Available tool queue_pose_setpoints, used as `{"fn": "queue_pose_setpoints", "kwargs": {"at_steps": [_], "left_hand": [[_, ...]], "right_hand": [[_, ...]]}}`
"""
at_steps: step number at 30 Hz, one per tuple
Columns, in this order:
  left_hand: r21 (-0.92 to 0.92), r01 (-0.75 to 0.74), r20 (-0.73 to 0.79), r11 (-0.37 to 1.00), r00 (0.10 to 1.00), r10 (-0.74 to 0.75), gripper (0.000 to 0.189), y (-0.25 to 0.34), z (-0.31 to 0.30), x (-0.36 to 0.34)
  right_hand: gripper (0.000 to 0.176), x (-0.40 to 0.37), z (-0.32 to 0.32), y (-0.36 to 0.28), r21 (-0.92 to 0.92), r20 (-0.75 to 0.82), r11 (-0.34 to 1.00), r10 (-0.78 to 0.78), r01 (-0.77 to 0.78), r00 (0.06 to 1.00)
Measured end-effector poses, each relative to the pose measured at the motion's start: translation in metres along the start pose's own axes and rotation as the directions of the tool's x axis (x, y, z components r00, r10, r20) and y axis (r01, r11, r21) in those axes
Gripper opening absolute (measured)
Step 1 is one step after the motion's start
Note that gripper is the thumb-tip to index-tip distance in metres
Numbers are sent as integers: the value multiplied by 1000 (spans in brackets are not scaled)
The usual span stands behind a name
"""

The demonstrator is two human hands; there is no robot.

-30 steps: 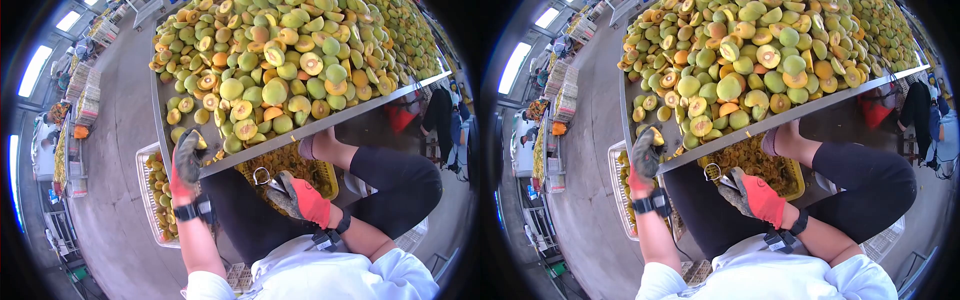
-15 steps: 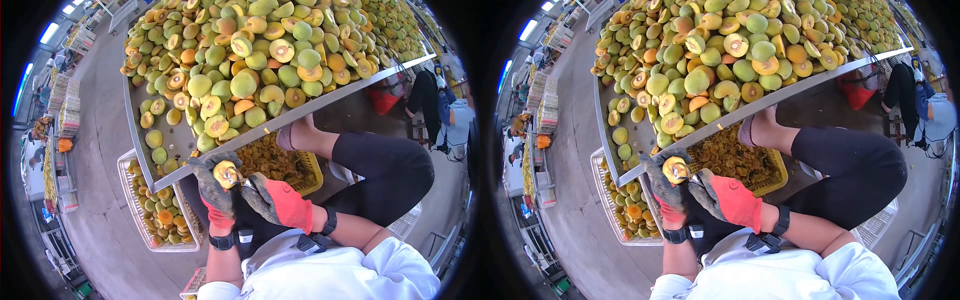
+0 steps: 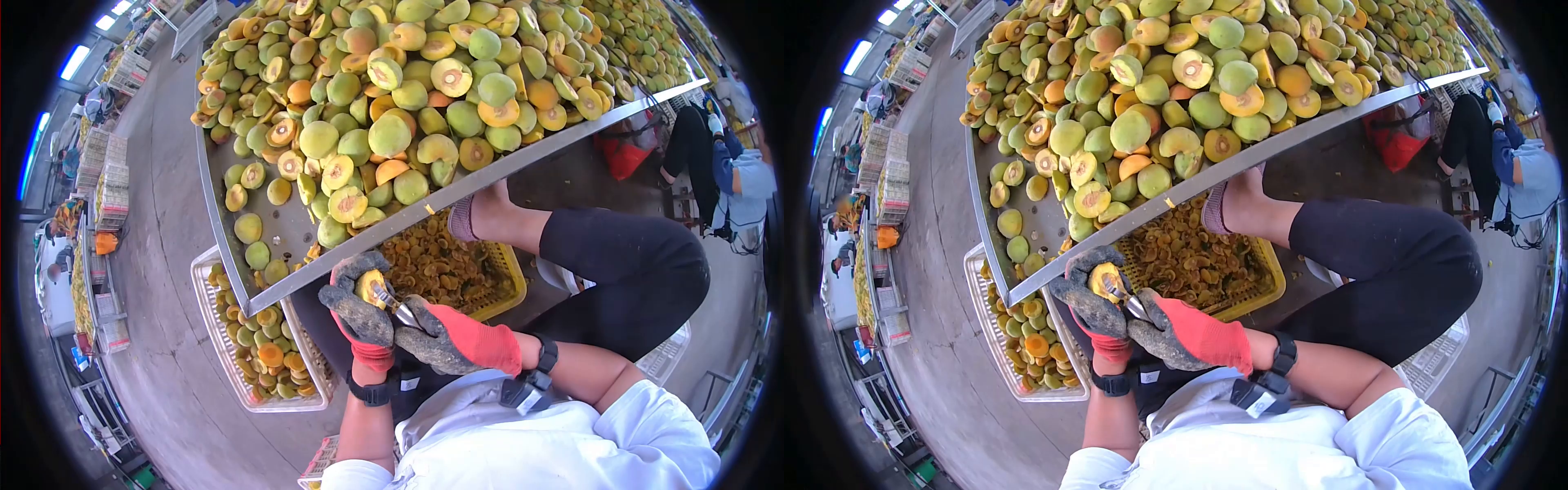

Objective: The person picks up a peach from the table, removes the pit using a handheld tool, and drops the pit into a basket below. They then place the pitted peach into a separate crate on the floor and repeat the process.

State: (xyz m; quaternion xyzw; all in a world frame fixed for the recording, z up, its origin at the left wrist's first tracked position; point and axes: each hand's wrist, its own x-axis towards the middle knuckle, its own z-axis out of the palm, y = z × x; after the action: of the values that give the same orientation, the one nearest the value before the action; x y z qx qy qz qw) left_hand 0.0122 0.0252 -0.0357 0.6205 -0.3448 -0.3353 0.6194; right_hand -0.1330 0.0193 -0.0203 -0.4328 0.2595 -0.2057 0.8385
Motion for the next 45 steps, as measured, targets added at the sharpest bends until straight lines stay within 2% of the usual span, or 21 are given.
{"fn": "queue_pose_setpoints", "kwargs": {"at_steps": [1, 3, 5, 7, 8, 9, 11, 12, 15, 18, 20, 21, 23, 25, 26, 32, 35, 39, 42, 44, 45], "left_hand": [[-52, -37, 24, 998, 999, 38, 78, -4, -1, 0], [-105, -71, 47, 992, 996, 76, 79, -9, -5, 2], [22, -59, 107, 998, 993, 57, 82, -5, -5, 9], [-13, 56, 163, 998, 985, -53, 82, 9, -8, 9], [-138, 172, 160, 975, 976, -149, 82, 16, -9, 9], [-259, 283, 172, 923, 954, -245, 82, 19, -10, 10], [-213, 270, 177, 939, 956, -235, 81, 17, -16, 14], [-121, 251, 186, 960, 956, -226, 81, 16, -15, 16], [-16, 115, 149, 993, 983, -111, 81, 2, -10, 11], [-174, 58, -2, 983, 998, -59, 77, -14, -7, 3], [-92, 48, 1, 995, 999, -48, 76, -12, -7, 3], [-8, 34, 3, 999, 999, -34, 74, -11, -7, 4], [141, -23, 119, 990, 993, 6, 72, 2, -13, 12], [-40, 416, 245, 908, 885, -395, 72, 14, -16, 18], [-76, 515, 239, 854, 841, -486, 72, 22, -14, 20], [-165, 441, 378, 882, 855, -356, 72, 8, -24, 18], [-9, 407, 368, 913, 851, -375, 72, -3, -30, 22], [75, 404, 455, 912, 800, -392, 72, 3, -33, 26], [-63, 396, 397, 916, 852, -341, 71, 6, -26, 18], [-241, 389, 337, 889, 893, -299, 70, 5, -22, 12], [-243, 390, 336, 888, 893, -300, 70, 5, -22, 11]], "right_hand": [[19, 0, -2, -3, 1, -1, 1000, 0, 0, 1000], [19, 1, -7, -12, 179, 91, 909, 366, -377, 926], [18, 1, -4, -25, 100, 9, 921, 377, -376, 926], [20, 4, -7, -21, -237, -109, 939, 229, -249, 967], [23, 6, -13, -9, -512, -81, 859, -78, 26, 994], [23, 8, -12, -2, -510, -84, 860, -79, 25, 993], [26, 11, -9, 6, -612, 6, 696, -472, 377, 881], [26, 9, -7, 10, -612, 6, 696, -471, 376, 882], [26, 7, -5, 13, -554, -46, 799, -310, 233, 950], [26, 4, -5, 5, -247, -60, 966, 62, -75, 996], [26, 3, -5, 2, -31, 3, 954, 300, -300, 954], [26, 3, -4, 5, -31, 5, 953, 301, -301, 954], [27, 2, -3, 13, -551, -38, 812, -252, 190, 967], [28, 1, -3, 13, -555, -11, 799, -287, 233, 958], [28, 1, -3, 12, -558, 15, 782, -323, 276, 946], [31, 1, -1, 7, -494, 22, 863, -107, 104, 994], [30, -4, 1, 14, -632, 34, 731, -305, 257, 952], [28, 0, 2, 11, -580, 26, 786, -246, 214, 969], [26, 3, 3, 11, -472, 2, 881, -46, 41, 999], [24, 5, 1, 16, -29, 7, 972, 232, -232, 973], [24, 5, 1, 18, -29, 7, 972, 235, -235, 972]]}}
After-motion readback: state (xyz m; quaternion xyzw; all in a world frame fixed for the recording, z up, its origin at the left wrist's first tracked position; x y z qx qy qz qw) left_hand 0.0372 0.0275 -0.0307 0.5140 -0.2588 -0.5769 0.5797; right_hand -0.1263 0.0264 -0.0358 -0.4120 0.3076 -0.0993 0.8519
